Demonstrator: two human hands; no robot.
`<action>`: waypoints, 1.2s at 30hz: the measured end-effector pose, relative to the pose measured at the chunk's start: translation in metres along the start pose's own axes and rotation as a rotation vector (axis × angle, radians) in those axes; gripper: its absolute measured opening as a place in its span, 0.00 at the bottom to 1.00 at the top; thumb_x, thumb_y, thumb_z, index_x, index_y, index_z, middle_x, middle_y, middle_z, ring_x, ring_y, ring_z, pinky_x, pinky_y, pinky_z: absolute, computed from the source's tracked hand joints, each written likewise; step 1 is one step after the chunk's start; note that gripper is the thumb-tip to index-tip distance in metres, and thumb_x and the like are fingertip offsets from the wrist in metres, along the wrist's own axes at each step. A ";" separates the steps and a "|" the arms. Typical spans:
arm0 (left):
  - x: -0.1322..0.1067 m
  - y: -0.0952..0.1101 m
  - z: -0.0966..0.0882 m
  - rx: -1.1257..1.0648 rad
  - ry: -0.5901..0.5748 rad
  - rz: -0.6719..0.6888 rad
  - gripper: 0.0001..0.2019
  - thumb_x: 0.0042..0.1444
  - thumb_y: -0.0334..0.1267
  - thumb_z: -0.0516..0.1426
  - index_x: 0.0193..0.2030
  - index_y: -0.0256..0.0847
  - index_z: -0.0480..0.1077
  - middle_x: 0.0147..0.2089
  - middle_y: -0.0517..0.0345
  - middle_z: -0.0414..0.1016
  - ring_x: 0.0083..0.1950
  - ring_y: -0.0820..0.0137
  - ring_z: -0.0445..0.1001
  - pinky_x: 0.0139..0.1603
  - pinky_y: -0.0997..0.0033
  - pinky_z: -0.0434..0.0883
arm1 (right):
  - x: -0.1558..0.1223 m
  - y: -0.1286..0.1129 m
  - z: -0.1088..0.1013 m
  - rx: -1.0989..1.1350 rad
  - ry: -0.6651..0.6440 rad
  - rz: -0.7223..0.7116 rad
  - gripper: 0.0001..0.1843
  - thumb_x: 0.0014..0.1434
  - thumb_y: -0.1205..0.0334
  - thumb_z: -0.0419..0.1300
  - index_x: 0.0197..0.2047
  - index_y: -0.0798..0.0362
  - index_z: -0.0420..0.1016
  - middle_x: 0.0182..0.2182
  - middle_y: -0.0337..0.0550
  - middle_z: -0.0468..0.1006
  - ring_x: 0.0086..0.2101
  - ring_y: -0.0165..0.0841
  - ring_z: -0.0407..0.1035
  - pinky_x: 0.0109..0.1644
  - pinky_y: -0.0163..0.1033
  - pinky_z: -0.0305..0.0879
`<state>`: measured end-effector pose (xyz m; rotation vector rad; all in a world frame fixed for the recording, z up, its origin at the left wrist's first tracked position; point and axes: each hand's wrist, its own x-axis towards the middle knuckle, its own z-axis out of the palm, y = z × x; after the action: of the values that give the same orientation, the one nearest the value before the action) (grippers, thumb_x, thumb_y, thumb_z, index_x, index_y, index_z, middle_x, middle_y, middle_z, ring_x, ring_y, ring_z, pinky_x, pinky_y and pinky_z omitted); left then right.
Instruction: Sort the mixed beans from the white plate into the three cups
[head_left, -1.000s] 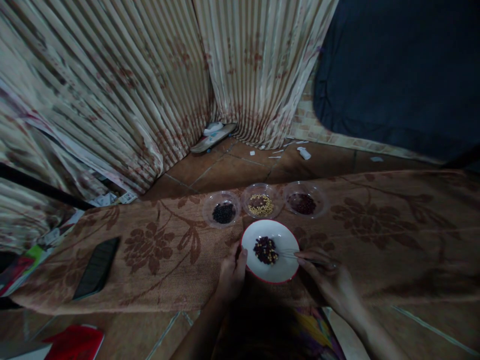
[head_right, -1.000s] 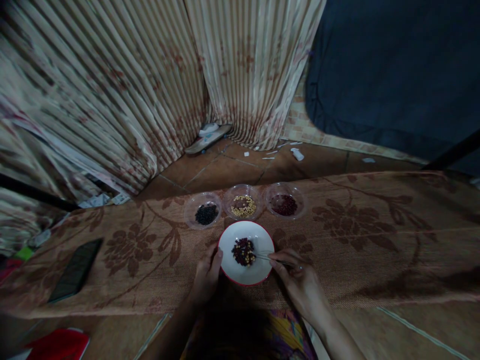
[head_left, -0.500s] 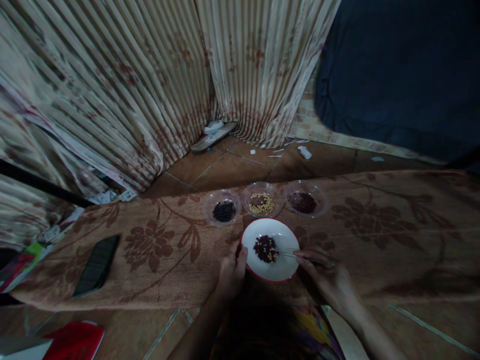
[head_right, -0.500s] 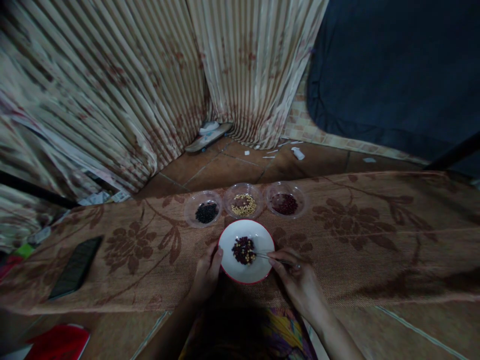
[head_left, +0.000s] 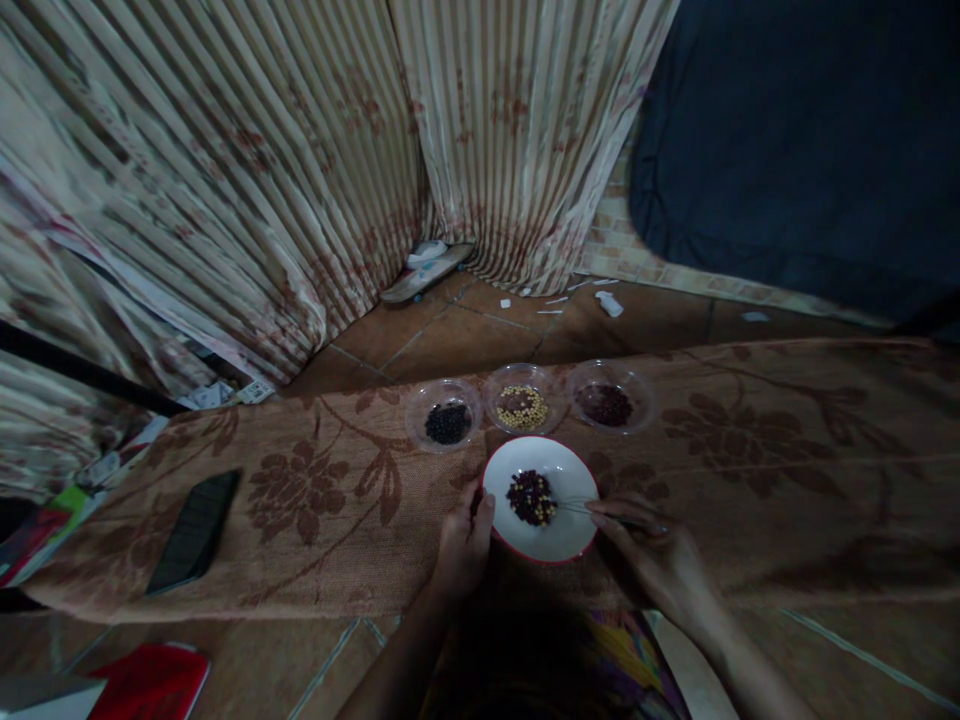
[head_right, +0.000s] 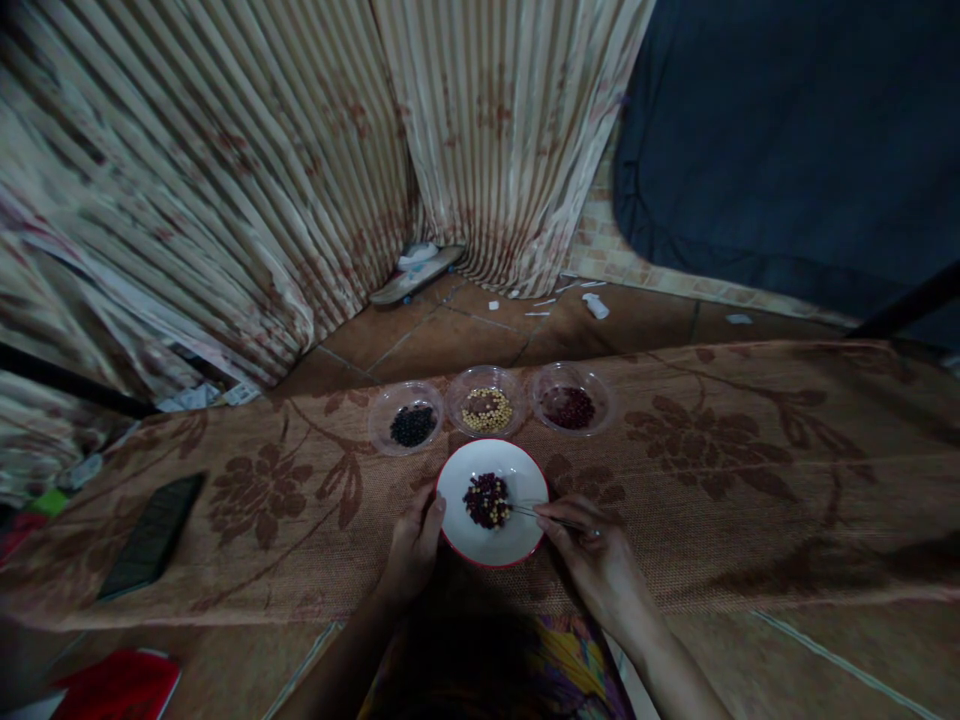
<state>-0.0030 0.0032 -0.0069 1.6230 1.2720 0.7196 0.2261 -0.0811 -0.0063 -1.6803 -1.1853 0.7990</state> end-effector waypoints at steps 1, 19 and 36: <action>0.000 -0.001 0.000 0.003 0.001 0.000 0.18 0.63 0.45 0.46 0.54 0.38 0.65 0.36 0.56 0.77 0.35 0.68 0.73 0.37 0.72 0.68 | 0.000 0.000 0.000 0.002 0.005 -0.006 0.16 0.54 0.47 0.60 0.37 0.49 0.80 0.38 0.45 0.78 0.41 0.37 0.72 0.43 0.39 0.69; 0.000 -0.003 0.002 -0.019 0.017 0.000 0.19 0.62 0.45 0.47 0.54 0.37 0.65 0.37 0.54 0.77 0.36 0.68 0.74 0.38 0.72 0.69 | -0.001 -0.003 0.000 -0.005 0.013 0.005 0.15 0.54 0.48 0.60 0.36 0.49 0.80 0.38 0.44 0.77 0.40 0.37 0.72 0.43 0.38 0.69; 0.000 -0.001 0.002 -0.029 -0.017 -0.010 0.19 0.63 0.46 0.46 0.54 0.38 0.65 0.32 0.57 0.76 0.34 0.68 0.74 0.37 0.72 0.68 | -0.003 -0.013 0.001 -0.084 0.015 -0.040 0.15 0.56 0.48 0.58 0.38 0.49 0.79 0.38 0.45 0.77 0.41 0.37 0.72 0.43 0.40 0.69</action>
<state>-0.0020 0.0030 -0.0090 1.5958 1.2508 0.7133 0.2199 -0.0821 0.0055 -1.7220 -1.2537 0.7203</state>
